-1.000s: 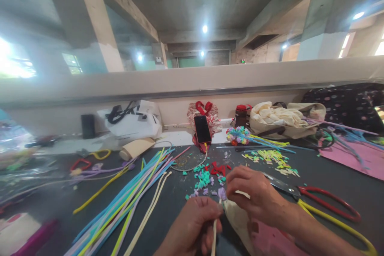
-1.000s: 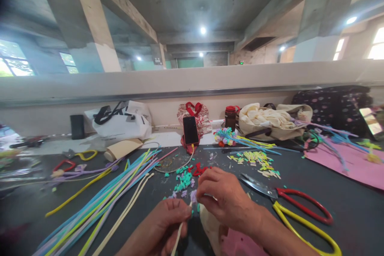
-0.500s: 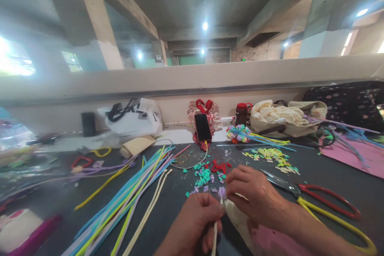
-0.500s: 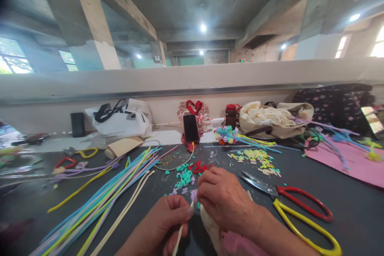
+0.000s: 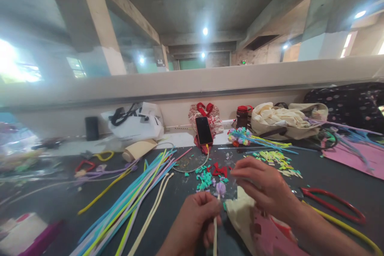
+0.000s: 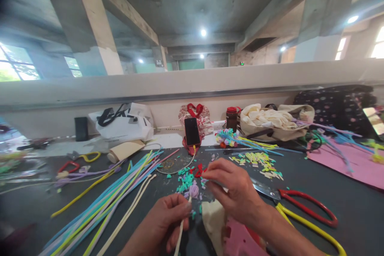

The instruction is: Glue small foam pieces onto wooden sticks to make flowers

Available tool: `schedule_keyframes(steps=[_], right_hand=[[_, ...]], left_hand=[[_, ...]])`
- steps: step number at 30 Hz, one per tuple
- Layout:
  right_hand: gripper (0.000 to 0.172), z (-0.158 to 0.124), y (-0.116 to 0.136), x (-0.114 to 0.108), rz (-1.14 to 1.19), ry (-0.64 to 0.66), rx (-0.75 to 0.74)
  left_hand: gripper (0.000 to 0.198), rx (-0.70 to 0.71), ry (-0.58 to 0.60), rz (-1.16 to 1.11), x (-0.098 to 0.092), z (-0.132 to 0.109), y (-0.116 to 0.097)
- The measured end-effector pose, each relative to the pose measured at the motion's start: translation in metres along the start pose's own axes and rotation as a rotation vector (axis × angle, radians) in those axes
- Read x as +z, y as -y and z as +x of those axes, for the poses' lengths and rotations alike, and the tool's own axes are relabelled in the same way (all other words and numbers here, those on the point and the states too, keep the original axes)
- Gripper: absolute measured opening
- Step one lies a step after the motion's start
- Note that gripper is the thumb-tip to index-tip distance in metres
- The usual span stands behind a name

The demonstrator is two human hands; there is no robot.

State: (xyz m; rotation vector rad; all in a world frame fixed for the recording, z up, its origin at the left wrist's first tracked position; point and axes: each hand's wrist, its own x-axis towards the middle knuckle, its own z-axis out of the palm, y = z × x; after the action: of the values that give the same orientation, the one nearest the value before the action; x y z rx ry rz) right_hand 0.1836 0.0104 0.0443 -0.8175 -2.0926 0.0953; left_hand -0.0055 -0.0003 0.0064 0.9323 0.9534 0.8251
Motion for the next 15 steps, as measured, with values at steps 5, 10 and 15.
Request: schedule_keyframes(steps=[5,10,15], right_hand=[[0.026,0.002,-0.001,0.001,0.275,-0.053,0.175],[0.025,0.0,0.003,0.012,0.318,0.062,0.311],[0.02,-0.003,0.008,0.02,0.326,0.185,0.328]], left_hand=[[0.027,0.17,-0.042,-0.128,-0.004,-0.003,-0.005],[0.03,0.177,-0.044,-0.14,-0.009,-0.002,-0.01],[0.03,0.176,-0.006,-0.151,-0.01,-0.004,-0.012]])
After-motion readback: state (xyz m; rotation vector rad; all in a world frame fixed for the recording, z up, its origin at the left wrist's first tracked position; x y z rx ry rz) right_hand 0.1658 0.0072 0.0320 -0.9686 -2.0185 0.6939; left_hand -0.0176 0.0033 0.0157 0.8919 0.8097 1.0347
